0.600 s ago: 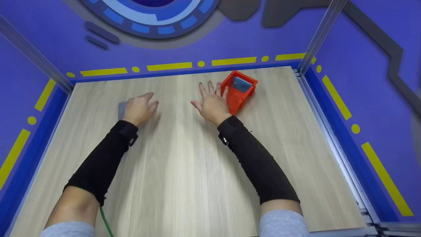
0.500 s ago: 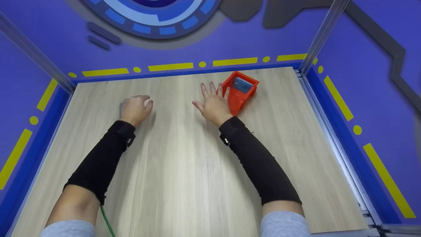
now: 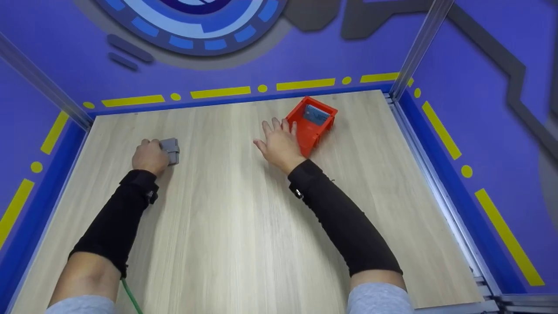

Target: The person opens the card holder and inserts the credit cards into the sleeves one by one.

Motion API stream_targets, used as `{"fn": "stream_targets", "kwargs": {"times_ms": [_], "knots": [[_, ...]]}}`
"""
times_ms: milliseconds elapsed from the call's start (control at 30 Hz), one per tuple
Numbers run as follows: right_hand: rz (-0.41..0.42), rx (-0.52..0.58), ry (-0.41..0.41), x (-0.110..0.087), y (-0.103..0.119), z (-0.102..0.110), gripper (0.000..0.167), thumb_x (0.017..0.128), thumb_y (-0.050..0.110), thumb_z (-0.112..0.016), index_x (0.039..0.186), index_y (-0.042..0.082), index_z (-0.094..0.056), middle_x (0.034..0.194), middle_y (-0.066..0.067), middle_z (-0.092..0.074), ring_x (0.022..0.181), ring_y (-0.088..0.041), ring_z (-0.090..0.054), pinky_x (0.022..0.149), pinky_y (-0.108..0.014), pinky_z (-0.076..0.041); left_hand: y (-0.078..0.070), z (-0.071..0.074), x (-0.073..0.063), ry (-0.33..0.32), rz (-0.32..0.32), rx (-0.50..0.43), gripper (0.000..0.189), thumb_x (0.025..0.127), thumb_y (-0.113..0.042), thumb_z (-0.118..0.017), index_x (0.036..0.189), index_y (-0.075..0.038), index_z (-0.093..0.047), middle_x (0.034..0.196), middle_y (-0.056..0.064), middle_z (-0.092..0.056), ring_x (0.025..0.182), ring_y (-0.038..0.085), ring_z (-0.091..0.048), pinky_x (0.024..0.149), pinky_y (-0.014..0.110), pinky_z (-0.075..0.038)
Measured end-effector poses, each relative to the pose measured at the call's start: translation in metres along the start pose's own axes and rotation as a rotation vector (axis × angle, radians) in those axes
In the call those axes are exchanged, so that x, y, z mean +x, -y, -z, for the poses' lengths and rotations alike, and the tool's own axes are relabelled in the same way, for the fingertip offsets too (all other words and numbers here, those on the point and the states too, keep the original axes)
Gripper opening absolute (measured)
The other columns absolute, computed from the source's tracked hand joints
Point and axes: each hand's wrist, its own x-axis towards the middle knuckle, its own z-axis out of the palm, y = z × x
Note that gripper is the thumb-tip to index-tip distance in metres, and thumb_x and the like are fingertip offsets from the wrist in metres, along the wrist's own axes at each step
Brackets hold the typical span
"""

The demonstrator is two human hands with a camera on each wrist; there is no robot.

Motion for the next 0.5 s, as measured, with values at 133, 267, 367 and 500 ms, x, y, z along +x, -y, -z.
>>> {"fn": "stream_targets", "kwargs": {"times_ms": [133,267,367,500], "knots": [[0.011,0.001,-0.014,-0.0028,0.001,-0.0023,0.07,0.112,0.053,-0.057,0.167,0.01,-0.044,0.173,-0.021,-0.042,0.16,-0.045,-0.039,0.135,-0.07,-0.02,0.0042,0.0013,-0.0023,0.016,0.047,-0.028,0.046,0.107,-0.013,-0.052,0.142,0.016,-0.061,0.137,0.035,-0.06,0.13,0.052,-0.062,0.108,0.063,-0.055],[0.012,0.005,-0.02,-0.0042,0.0019,-0.0046,0.068,0.113,0.051,-0.057,0.166,0.01,-0.045,0.174,-0.02,-0.041,0.16,-0.044,-0.039,0.135,-0.069,-0.021,0.0042,0.0039,-0.0031,0.054,0.104,-0.03,0.051,0.11,-0.023,-0.053,0.141,0.016,-0.062,0.137,0.036,-0.062,0.131,0.053,-0.063,0.108,0.062,-0.055],[0.02,-0.004,-0.03,-0.005,0.0024,-0.0059,0.067,0.113,0.05,-0.057,0.166,0.01,-0.045,0.174,-0.02,-0.041,0.159,-0.044,-0.04,0.135,-0.07,-0.021,0.0042,0.0062,-0.0033,0.092,0.125,-0.02,0.052,0.111,-0.024,-0.054,0.14,0.017,-0.062,0.136,0.037,-0.063,0.13,0.053,-0.064,0.107,0.061,-0.056],[0.04,-0.017,-0.047,-0.0061,0.003,-0.0061,0.066,0.113,0.049,-0.057,0.166,0.011,-0.046,0.173,-0.02,-0.042,0.159,-0.044,-0.041,0.134,-0.07,-0.021,0.005,0.009,-0.0023,0.128,0.115,-0.008,0.047,0.112,-0.018,-0.049,0.138,0.019,-0.063,0.138,0.038,-0.062,0.127,0.051,-0.067,0.105,0.06,-0.058]]}}
